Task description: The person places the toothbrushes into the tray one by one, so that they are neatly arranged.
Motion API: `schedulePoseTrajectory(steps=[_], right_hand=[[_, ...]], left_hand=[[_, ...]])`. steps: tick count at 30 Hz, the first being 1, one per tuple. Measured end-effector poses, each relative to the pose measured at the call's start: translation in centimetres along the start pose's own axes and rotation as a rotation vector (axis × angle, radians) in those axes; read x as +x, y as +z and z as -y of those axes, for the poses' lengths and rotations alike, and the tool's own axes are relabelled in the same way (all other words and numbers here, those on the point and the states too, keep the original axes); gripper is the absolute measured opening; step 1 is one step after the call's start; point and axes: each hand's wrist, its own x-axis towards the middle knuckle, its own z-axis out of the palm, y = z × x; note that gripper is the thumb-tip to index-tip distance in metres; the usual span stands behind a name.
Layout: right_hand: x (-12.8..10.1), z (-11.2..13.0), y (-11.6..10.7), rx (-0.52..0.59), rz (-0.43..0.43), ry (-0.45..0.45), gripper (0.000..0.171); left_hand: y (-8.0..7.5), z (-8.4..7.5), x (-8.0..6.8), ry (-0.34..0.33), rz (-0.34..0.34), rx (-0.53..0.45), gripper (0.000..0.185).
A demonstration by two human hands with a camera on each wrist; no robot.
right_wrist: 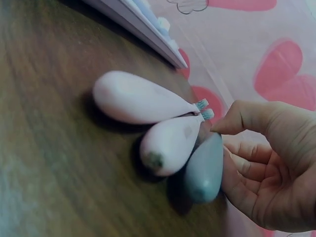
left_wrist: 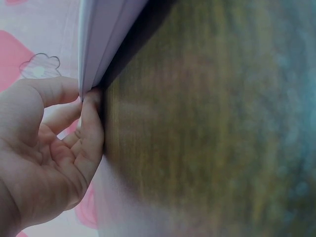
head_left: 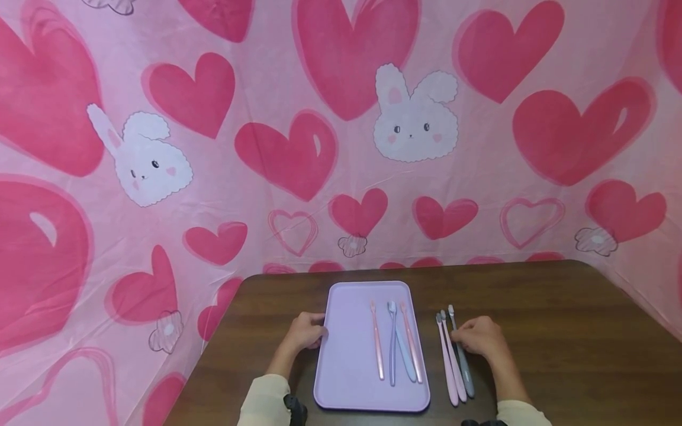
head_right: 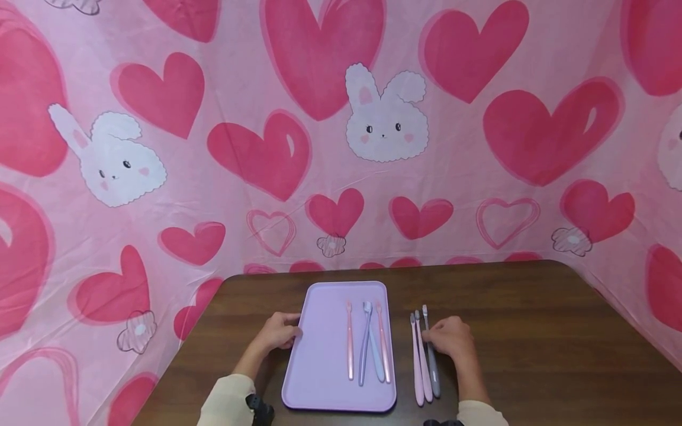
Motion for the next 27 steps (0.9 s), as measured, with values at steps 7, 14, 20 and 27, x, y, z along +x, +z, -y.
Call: schedulePoseTrajectory(steps=[7,14,20,27], right_hand=[[-0.2,0.1,0.1,0.123,0.014,0.042,0.026],[-0.2,0.2,0.2,0.13,0.013,0.036,0.026],[-0.1,0.5,0.3,0.145,0.006,0.029,0.028],[-0.1,1.1,0.4,0.183,0.015,0.014,0.029]], left_hand=[[0.0,-0.2,-0.2,-0.011,-0.011,0.002,0.051],[0.0,0.1,0.0,-0.01,-0.017,0.01,0.051],[0.0,0.1,0.0,-0.005,-0.014,0.014,0.05],[0.0,0.1,0.1,-0.007,-0.013,0.009,0.05]])
